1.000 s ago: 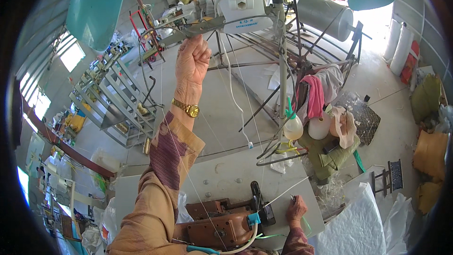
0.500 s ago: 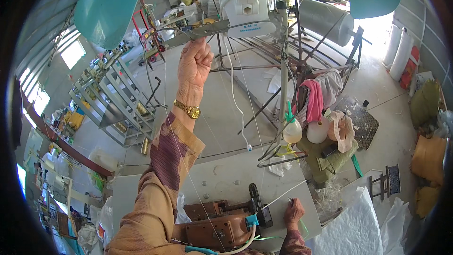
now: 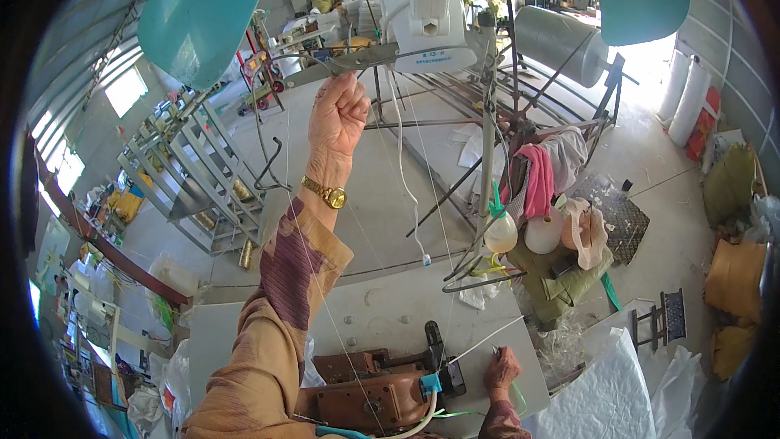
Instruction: The person sews a large white plastic sheet using a sewing machine, then cuts the thread with scissors. They proceed to thread the sewing machine needle by hand, pulling the thread through the eye and securing it.
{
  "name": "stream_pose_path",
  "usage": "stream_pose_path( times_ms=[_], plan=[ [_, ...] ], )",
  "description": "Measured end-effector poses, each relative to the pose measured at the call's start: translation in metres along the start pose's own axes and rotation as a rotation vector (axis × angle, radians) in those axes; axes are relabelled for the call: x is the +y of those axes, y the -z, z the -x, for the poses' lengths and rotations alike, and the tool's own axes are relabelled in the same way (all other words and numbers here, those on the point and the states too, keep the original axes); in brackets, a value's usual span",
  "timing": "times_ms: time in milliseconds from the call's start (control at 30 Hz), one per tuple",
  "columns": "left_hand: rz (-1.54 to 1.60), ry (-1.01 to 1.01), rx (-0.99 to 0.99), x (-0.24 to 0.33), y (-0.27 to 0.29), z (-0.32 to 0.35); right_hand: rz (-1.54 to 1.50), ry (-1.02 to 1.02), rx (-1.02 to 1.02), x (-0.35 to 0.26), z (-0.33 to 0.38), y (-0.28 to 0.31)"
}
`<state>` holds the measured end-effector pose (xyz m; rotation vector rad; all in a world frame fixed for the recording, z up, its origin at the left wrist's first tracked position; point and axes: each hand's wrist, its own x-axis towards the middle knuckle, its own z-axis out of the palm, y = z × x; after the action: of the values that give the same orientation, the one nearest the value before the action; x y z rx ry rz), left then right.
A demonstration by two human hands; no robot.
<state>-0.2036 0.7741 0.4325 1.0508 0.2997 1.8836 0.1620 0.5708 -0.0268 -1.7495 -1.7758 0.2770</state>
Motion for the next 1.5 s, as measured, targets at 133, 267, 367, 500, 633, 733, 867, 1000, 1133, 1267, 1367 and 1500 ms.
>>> stream_pose_path(
  times_ms=[133, 267, 367, 500, 633, 733, 867, 1000, 1133, 1267, 1367, 1500],
  plan=[
    [0.039, -0.005, -0.019, 0.002, -0.001, -0.001, 0.002, -0.009, 0.012, 0.001, -0.001, -0.002],
    [0.058, 0.014, -0.005, -0.001, -0.001, -0.001, 0.022, -0.001, 0.011, 0.001, 0.000, -0.002],
    [0.071, 0.025, -0.008, 0.001, -0.002, -0.001, 0.021, 0.011, 0.017, 0.001, 0.000, -0.003],
    [0.065, 0.034, 0.012, 0.000, -0.002, -0.001, 0.018, 0.011, 0.013, 0.001, 0.000, -0.002],
    [0.091, 0.024, -0.044, -0.001, 0.000, -0.003, 0.018, 0.000, 0.000, 0.001, 0.000, -0.002],
    [0.059, 0.015, -0.060, 0.001, 0.001, -0.004, 0.025, -0.018, -0.018, 0.001, 0.001, -0.002],
    [0.035, 0.025, -0.032, 0.000, -0.001, -0.003, 0.026, -0.032, -0.022, 0.000, 0.000, 0.000],
    [0.026, 0.018, -0.052, 0.002, 0.001, -0.004, 0.007, -0.029, -0.024, -0.001, 0.001, -0.001],
    [-0.016, -0.003, -0.020, 0.005, -0.001, -0.003, -0.006, -0.008, -0.015, -0.001, 0.001, -0.002],
    [0.000, 0.027, -0.036, -0.009, -0.006, -0.007, 0.012, -0.019, -0.004, 0.007, 0.004, -0.001],
    [-0.020, 0.016, -0.040, -0.002, -0.003, -0.006, -0.002, 0.017, 0.002, 0.006, 0.003, -0.006],
    [-0.051, 0.004, -0.034, 0.007, -0.002, -0.002, 0.002, 0.042, -0.010, 0.006, 0.000, -0.009]
  ],
)
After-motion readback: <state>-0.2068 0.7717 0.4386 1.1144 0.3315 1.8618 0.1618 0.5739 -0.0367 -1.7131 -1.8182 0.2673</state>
